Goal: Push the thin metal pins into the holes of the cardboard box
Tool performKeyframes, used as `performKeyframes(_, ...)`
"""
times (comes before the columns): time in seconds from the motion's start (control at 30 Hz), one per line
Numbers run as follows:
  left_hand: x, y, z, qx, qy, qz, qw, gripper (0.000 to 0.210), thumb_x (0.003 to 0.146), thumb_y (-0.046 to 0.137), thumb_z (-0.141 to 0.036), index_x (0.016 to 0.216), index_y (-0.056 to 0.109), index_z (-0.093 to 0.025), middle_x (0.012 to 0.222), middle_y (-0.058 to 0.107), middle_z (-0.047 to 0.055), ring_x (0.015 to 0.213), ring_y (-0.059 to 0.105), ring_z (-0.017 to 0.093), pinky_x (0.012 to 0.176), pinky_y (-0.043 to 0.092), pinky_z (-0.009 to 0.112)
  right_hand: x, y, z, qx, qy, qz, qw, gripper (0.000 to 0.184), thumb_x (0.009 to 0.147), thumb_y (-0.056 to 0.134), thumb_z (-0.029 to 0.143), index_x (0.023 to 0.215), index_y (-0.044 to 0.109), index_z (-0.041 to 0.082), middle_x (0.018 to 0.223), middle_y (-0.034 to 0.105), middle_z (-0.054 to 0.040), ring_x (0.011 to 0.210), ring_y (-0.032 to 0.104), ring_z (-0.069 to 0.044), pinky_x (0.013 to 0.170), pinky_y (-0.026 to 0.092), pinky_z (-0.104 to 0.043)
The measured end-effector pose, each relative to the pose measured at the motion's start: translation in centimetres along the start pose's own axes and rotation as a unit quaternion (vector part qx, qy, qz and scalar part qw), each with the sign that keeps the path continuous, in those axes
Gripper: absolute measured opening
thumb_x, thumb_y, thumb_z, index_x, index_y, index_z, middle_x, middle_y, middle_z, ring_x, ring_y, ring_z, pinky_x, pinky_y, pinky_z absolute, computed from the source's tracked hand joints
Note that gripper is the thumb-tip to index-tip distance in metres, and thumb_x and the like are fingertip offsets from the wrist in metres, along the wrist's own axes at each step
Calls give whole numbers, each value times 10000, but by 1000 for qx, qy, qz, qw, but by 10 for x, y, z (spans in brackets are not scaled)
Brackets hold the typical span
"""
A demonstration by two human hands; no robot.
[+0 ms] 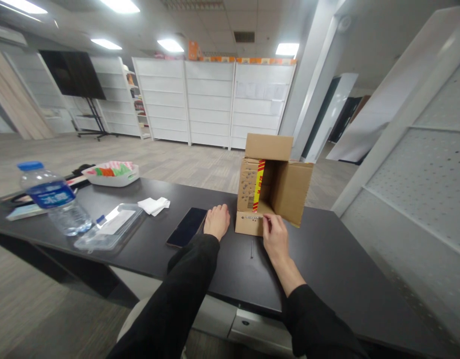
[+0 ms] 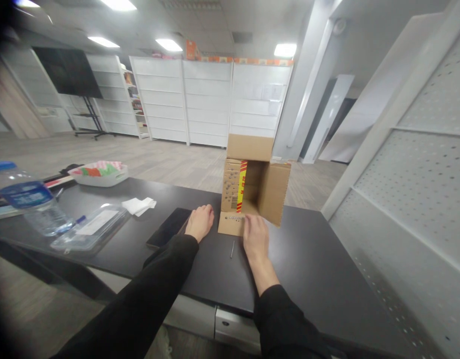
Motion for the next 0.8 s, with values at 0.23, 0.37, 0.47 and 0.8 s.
performKeyframes(0.23,1,4,1,5,2,-5,1000,235,1032,369,-225,1074,594,-174,1095,673,118,1077,604,251,900,411,373,0,1,1,-25,-5,6,1000,273,1017,428,322,981,664,189,947,680,-111,896,629,-251,815,497,-395)
performKeyframes(0.37,1,4,2,9,0,-4,1000,228,1034,369,-231,1068,589,-183,1098,674,113,1084,604,243,907,410,361,-1,3,1,-41,-11,24,999,256,1020,432,312,996,658,195,975,695,-107,914,630,-246,811,486,-380)
performKeyframes(0.47,1,2,1,9,1,3,1000,236,1035,364,-231,1070,592,-184,1106,676,112,1087,604,245,910,413,360,-1,3,1,-50,-11,25,998,254,1024,427,314,985,649,196,945,697,-98,891,627,-239,801,478,-373)
performKeyframes(0.8,2,-1,0,11,0,12,1000,255,1035,352,-235,1080,595,-172,1114,672,123,1082,607,262,908,423,379,0,4,8,-110,-24,29,993,304,1048,379,296,970,654,192,947,698,-105,886,610,-233,782,437,-352)
Point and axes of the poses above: each hand's wrist, its own x-axis towards the middle knuckle, its own y-axis out of the palm, z = x × y, the point moved 6 cm from there along x, towards the middle knuckle
